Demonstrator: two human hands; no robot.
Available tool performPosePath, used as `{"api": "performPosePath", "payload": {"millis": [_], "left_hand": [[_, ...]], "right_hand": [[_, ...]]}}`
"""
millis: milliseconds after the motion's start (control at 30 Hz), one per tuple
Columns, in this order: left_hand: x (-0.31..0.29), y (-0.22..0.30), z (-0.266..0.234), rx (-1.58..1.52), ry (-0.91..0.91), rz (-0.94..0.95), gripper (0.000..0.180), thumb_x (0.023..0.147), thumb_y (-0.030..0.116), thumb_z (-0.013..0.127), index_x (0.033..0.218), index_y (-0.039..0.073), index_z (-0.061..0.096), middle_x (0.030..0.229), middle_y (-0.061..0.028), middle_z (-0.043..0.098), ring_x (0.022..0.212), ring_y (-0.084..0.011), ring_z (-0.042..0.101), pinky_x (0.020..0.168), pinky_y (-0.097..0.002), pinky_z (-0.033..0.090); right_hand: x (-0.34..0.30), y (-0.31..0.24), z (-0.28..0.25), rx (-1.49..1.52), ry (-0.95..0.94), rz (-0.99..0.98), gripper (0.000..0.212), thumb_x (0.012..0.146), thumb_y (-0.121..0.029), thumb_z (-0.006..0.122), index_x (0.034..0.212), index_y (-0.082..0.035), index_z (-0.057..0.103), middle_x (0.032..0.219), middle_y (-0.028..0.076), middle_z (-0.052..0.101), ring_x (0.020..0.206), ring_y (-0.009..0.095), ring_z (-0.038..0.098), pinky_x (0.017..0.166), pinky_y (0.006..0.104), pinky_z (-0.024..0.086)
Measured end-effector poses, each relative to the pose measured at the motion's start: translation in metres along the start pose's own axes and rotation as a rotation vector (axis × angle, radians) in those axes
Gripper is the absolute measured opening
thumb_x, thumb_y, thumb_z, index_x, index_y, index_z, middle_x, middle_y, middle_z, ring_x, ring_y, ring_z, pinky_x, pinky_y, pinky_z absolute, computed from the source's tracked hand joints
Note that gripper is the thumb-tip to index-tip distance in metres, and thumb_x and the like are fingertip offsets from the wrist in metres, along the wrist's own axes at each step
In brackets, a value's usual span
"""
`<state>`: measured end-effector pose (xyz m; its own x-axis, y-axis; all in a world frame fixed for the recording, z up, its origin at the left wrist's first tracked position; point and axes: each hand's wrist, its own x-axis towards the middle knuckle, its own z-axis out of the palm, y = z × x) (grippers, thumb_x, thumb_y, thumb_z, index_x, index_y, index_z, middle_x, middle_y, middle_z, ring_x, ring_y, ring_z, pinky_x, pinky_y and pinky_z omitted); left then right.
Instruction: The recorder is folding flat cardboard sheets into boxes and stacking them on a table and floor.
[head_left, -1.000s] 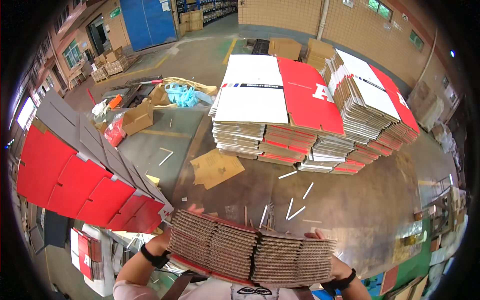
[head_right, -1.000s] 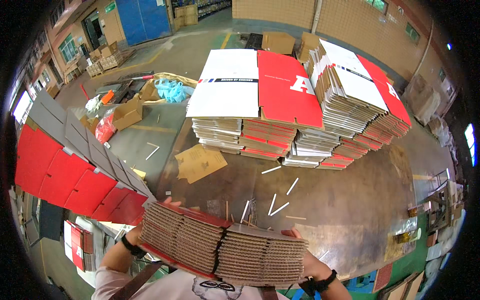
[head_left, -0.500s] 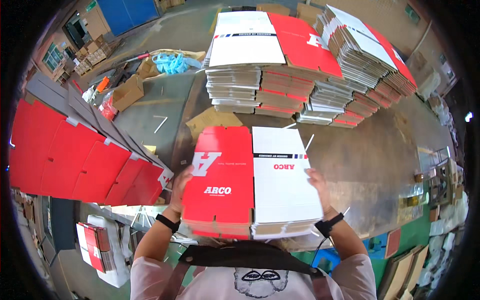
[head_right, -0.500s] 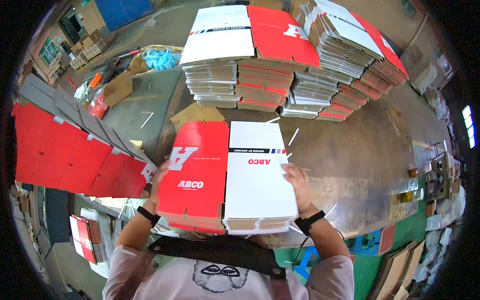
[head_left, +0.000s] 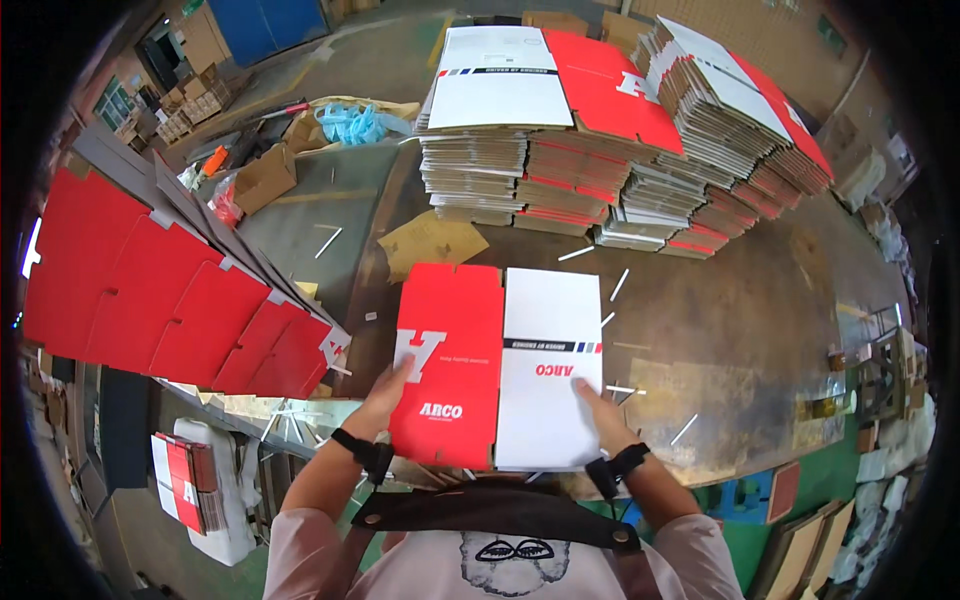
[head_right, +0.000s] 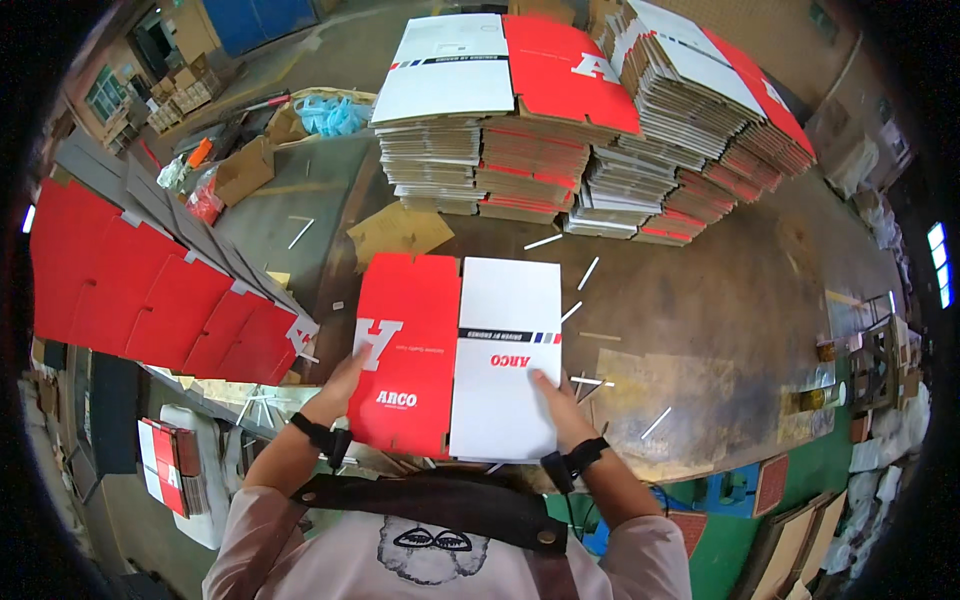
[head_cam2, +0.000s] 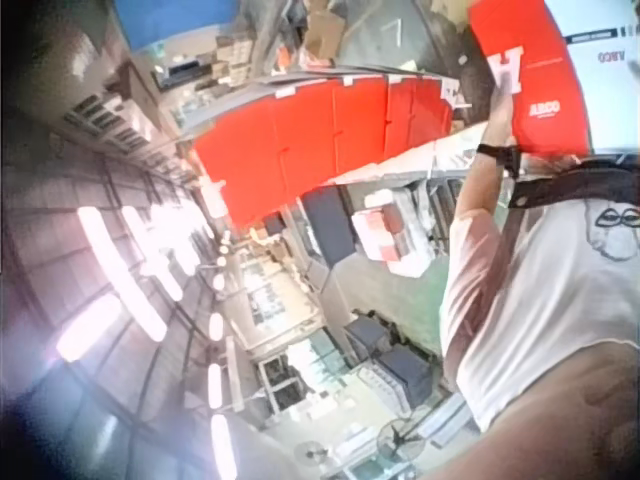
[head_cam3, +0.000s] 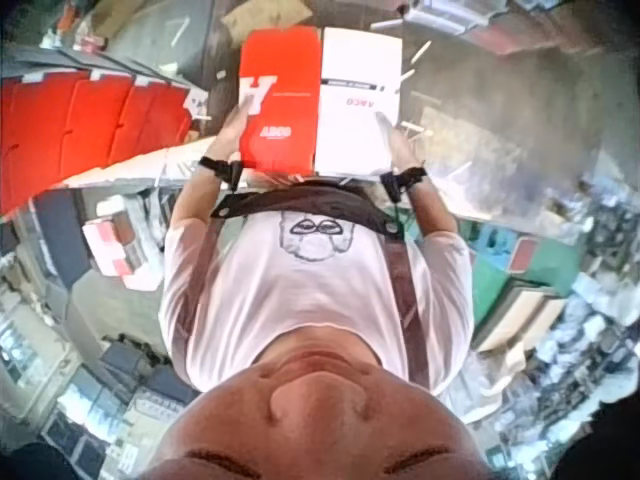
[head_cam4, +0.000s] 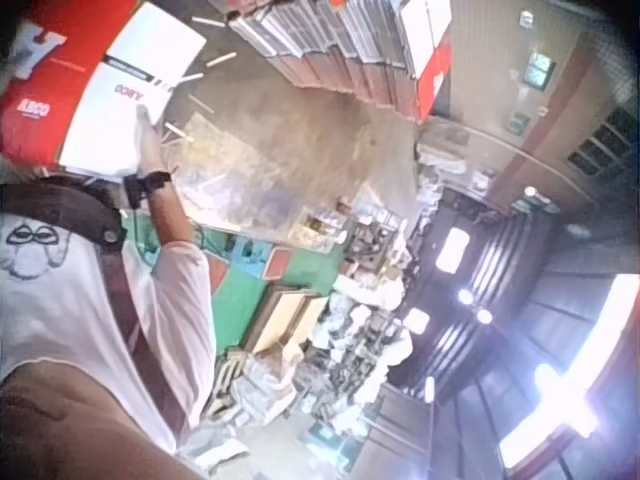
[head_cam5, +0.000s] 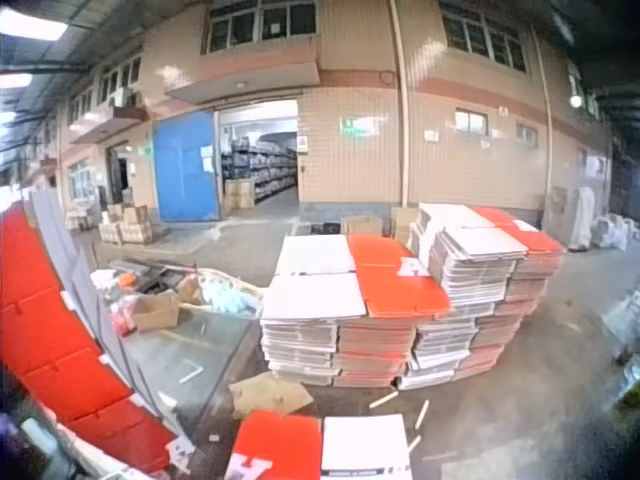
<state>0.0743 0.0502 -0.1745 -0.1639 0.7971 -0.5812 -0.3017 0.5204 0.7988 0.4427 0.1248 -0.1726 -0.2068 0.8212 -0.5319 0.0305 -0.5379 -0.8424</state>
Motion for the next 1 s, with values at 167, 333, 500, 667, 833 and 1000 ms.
{"api": "performPosePath", "payload": {"millis": [167, 333, 500, 667, 833, 1000], "left_hand": [[-0.013, -0.019, -0.023, -0.163, -0.104, -0.029, 0.056, 0.102, 0.036, 0.048, 0.146, 0.005, 0.032, 0.137, -0.0105, 0.05, 0.125, -0.0189, 0.047, 0.106, -0.0352, 0.037], [-0.02, 0.008, -0.012, 0.17, -0.114, 0.257, 0.059, 0.104, 0.024, 0.044, 0.153, 0.007, 0.016, 0.147, -0.0092, 0.038, 0.131, -0.0164, 0.039, 0.11, -0.0305, 0.031], [-0.052, 0.021, -0.013, 0.564, -0.199, 0.567, 0.061, 0.098, 0.006, 0.046, 0.153, 0.007, 0.021, 0.16, -0.0151, 0.017, 0.149, -0.0238, 0.009, 0.118, -0.0333, 0.011], [-0.051, 0.005, -0.004, 0.666, -0.114, 0.585, 0.067, 0.097, 0.027, 0.054, 0.151, 0.0, 0.022, 0.158, -0.0211, 0.016, 0.149, -0.0309, 0.008, 0.119, -0.0383, 0.009], [0.004, -0.008, -0.027, -0.387, -0.306, -0.129, 0.063, 0.098, 0.047, 0.05, 0.137, -0.001, 0.045, 0.133, -0.0173, 0.054, 0.123, -0.024, 0.054, 0.102, -0.0341, 0.044], [0.006, -0.005, -0.021, -0.261, -0.438, 0.107, 0.058, 0.09, 0.031, 0.068, 0.133, -0.001, 0.046, 0.119, -0.0116, 0.063, 0.107, -0.0187, 0.062, 0.089, -0.0345, 0.052]], "right_hand": [[0.002, 0.026, 0.001, 0.191, -0.208, 0.025, 0.065, 0.097, -0.035, 0.058, 0.148, -0.005, 0.03, 0.137, 0.015, 0.05, 0.124, 0.023, 0.047, 0.104, 0.0347, 0.037], [0.011, 0.05, -0.015, -0.404, 0.097, -0.342, 0.064, 0.098, -0.038, 0.054, 0.147, -0.005, 0.03, 0.136, 0.015, 0.049, 0.124, 0.025, 0.048, 0.104, 0.035, 0.038], [-0.055, -0.049, 0.032, -0.019, -0.21, -0.278, 0.057, 0.096, -0.028, 0.06, 0.142, -0.002, 0.037, 0.133, 0.021, 0.049, 0.125, 0.03, 0.046, 0.106, 0.0403, 0.036], [-0.007, -0.045, -0.003, -0.969, 0.902, -0.914, 0.061, 0.089, -0.026, 0.069, 0.136, 0.004, 0.043, 0.137, 0.022, 0.048, 0.128, 0.033, 0.044, 0.108, 0.0431, 0.034], [0.006, -0.004, -0.051, 0.011, 0.138, 0.082, 0.054, 0.092, -0.027, 0.066, 0.134, 0.001, 0.048, 0.125, 0.015, 0.06, 0.113, 0.025, 0.058, 0.098, 0.038, 0.045], [0.021, 0.0, -0.026, -0.027, -0.123, 0.07, 0.049, 0.093, -0.022, 0.064, 0.134, 0.0, 0.049, 0.12, 0.012, 0.063, 0.105, 0.022, 0.062, 0.091, 0.0345, 0.049]]}}
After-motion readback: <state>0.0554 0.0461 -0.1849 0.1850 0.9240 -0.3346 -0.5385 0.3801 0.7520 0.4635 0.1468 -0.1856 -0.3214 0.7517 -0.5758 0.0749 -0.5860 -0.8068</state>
